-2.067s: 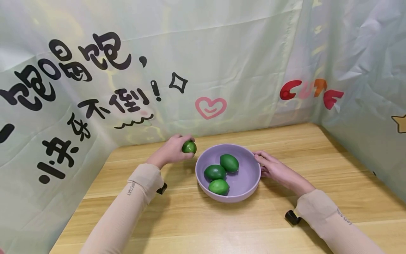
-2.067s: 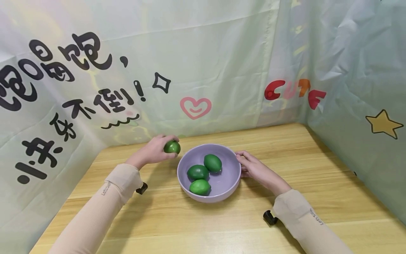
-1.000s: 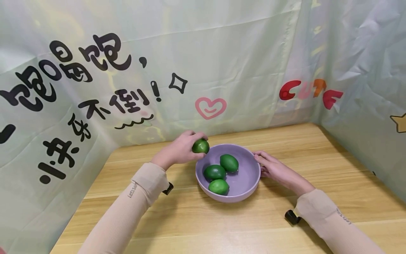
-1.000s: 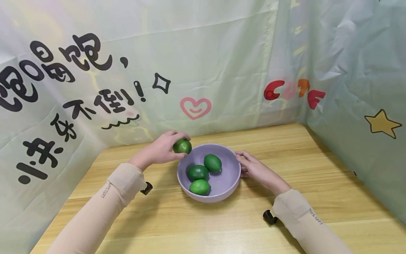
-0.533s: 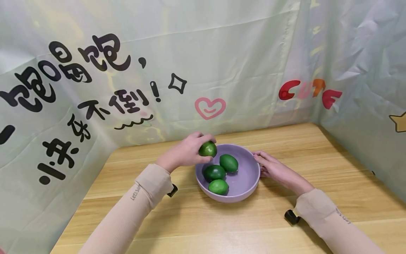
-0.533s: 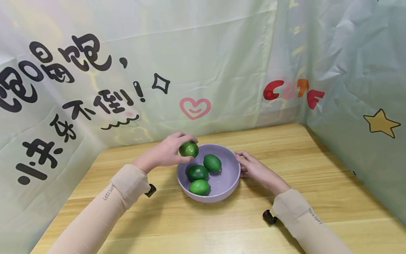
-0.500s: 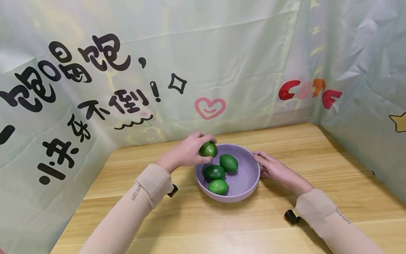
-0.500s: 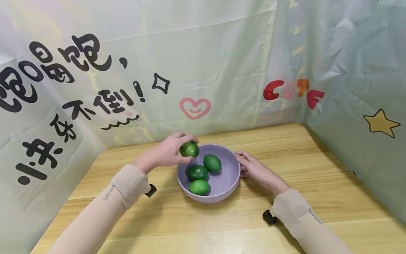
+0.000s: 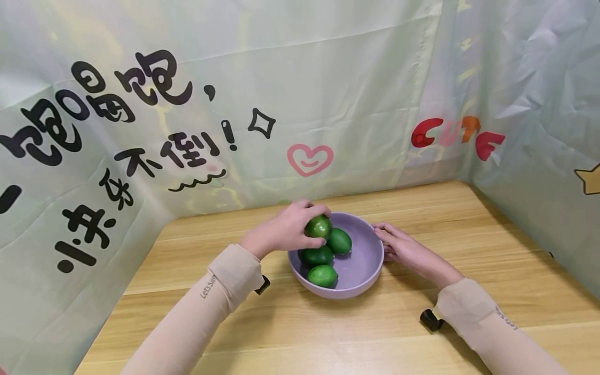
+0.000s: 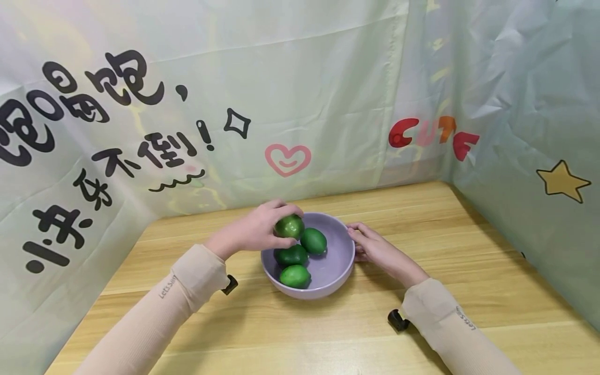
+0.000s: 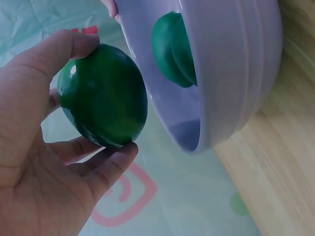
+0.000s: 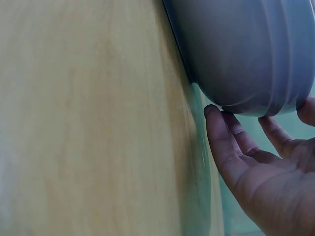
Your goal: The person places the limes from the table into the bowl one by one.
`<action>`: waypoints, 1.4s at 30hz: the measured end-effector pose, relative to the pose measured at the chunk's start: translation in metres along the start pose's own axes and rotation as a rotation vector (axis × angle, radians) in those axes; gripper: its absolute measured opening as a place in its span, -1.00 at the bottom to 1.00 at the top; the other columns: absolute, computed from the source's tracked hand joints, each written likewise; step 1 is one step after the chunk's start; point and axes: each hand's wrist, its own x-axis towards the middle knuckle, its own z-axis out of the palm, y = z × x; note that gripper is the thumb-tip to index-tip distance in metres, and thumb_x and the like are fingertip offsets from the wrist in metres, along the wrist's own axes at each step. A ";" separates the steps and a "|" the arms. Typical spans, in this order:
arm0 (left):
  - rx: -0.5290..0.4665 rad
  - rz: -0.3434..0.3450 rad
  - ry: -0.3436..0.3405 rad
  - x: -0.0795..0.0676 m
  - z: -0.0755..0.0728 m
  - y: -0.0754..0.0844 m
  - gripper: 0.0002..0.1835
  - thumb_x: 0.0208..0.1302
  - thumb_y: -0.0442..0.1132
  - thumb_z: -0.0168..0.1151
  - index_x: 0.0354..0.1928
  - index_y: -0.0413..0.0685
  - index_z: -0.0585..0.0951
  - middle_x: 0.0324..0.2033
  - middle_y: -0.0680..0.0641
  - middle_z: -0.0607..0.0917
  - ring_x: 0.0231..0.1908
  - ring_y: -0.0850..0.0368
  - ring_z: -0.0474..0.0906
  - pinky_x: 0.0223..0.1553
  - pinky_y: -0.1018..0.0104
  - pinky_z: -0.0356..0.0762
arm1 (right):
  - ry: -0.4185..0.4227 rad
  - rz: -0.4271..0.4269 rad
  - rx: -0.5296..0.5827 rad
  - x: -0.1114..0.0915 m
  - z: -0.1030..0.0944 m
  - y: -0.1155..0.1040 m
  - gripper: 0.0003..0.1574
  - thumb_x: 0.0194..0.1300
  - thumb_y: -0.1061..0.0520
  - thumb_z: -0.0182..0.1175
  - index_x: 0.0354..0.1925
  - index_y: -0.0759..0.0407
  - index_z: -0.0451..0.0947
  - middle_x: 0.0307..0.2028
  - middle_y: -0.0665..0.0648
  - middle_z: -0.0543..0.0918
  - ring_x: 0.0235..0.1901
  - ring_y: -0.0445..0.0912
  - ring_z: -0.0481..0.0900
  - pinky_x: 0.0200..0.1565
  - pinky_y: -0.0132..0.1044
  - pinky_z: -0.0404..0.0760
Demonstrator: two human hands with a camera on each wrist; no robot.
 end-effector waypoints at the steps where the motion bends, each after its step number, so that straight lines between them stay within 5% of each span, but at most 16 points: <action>1: 0.004 0.008 -0.002 0.001 0.001 0.001 -0.44 0.35 0.02 0.48 0.34 0.22 0.55 0.17 -0.18 0.58 0.09 -0.05 0.59 0.11 0.09 0.67 | -0.001 -0.001 0.001 0.000 0.000 0.000 -0.31 0.80 -0.06 -0.25 0.54 0.43 0.07 0.47 0.59 0.31 0.35 0.24 0.58 0.20 -0.20 0.67; 9: 0.018 0.052 -0.025 0.003 0.007 0.009 -0.44 0.35 -0.01 0.47 0.35 0.14 0.56 0.13 -0.20 0.58 0.05 -0.03 0.58 0.08 0.13 0.65 | -0.004 -0.010 0.021 0.000 0.000 0.000 -0.30 0.80 -0.06 -0.23 0.54 0.44 0.07 0.42 0.61 0.35 0.20 0.02 0.67 0.11 -0.27 0.69; 16: 0.006 0.045 -0.058 0.005 0.011 0.014 -0.40 0.37 0.01 0.48 0.39 0.17 0.54 0.18 -0.20 0.59 0.06 -0.02 0.60 0.08 0.16 0.65 | -0.005 -0.005 0.005 0.000 -0.001 0.000 -0.31 0.80 -0.07 -0.24 0.53 0.42 0.08 0.45 0.59 0.33 0.30 0.16 0.62 0.17 -0.22 0.68; 42: 0.015 0.071 -0.123 0.010 0.021 0.027 -0.35 0.39 0.05 0.47 0.45 0.18 0.50 0.28 -0.19 0.56 0.12 0.03 0.58 0.12 0.21 0.65 | -0.004 -0.005 0.016 -0.001 -0.001 0.000 -0.33 0.80 -0.08 -0.23 0.51 0.41 0.11 0.43 0.57 0.36 0.26 0.07 0.64 0.14 -0.23 0.68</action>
